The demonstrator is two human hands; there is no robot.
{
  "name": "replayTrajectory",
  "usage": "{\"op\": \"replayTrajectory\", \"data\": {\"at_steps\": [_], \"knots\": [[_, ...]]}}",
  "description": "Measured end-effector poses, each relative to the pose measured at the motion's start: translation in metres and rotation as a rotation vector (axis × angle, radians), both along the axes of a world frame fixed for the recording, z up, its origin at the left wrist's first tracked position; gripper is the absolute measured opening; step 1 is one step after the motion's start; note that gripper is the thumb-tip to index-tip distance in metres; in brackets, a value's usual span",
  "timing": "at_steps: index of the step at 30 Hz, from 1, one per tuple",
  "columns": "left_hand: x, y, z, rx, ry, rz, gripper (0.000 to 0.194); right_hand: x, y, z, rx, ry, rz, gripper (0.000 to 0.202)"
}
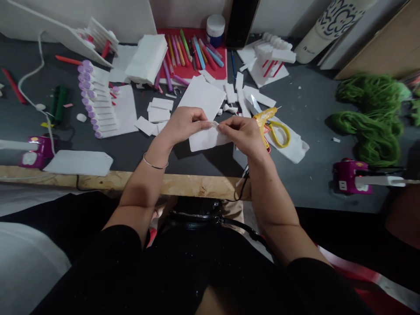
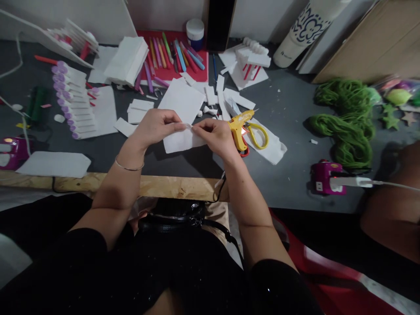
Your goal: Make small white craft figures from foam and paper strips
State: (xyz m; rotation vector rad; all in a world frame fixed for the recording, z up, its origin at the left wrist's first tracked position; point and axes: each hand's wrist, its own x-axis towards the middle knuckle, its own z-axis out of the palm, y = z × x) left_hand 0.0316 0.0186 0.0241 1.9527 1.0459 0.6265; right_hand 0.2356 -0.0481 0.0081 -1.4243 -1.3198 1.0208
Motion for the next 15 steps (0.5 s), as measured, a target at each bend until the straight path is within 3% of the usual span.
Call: {"op": "replayTrajectory", "data": {"at_steps": [5, 7, 11, 15], "knots": [[-0.001, 0.005, 0.007, 0.140, -0.052, 0.110, 0.026, -0.001, 0.001, 0.000, -0.033, 0.031, -0.049, 0.017], [0.004, 0.001, 0.009, 0.167, -0.002, 0.077, 0.025, -0.001, 0.001, -0.001, -0.045, 0.032, -0.033, 0.020], [0.014, -0.006, 0.006, 0.090, 0.091, -0.053, 0.023, -0.001, -0.001, -0.003, -0.049, 0.012, 0.024, 0.033], [0.013, -0.005, 0.000, 0.013, -0.023, -0.022, 0.023, 0.003, 0.001, -0.008, -0.061, 0.028, 0.030, 0.050]]}}
